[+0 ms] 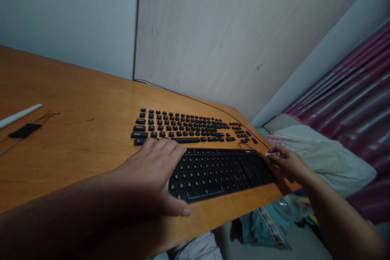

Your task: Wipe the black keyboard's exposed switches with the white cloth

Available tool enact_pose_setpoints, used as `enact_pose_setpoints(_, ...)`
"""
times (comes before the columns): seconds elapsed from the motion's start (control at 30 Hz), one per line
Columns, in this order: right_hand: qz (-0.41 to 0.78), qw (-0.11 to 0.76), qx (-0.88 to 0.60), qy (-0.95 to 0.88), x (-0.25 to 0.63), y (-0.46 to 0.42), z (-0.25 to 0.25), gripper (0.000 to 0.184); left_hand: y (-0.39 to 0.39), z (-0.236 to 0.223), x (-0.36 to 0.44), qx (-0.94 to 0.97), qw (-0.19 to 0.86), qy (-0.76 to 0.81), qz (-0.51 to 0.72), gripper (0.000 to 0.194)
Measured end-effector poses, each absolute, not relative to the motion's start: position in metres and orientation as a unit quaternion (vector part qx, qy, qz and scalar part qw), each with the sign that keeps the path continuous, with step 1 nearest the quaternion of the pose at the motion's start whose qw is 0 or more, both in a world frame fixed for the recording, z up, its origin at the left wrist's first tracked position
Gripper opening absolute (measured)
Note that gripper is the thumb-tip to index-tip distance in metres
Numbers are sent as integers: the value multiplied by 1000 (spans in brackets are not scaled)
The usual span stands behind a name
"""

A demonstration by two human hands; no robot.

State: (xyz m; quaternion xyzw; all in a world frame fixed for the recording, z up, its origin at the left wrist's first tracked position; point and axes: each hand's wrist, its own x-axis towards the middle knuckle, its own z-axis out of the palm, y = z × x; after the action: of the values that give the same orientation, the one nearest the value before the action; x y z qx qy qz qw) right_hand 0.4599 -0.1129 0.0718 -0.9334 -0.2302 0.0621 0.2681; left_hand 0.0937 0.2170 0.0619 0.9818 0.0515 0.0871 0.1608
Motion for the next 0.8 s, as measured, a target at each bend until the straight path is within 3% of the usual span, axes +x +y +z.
enact_pose_setpoints(0.37, 68, 271, -916, -288, 462, -101, 69, 37, 214, 73, 92, 982, 165, 69, 55, 114)
enact_pose_setpoints(0.8, 110, 290, -914, -260, 429, -152, 63, 41, 214, 73, 93, 983, 161, 74, 51, 111)
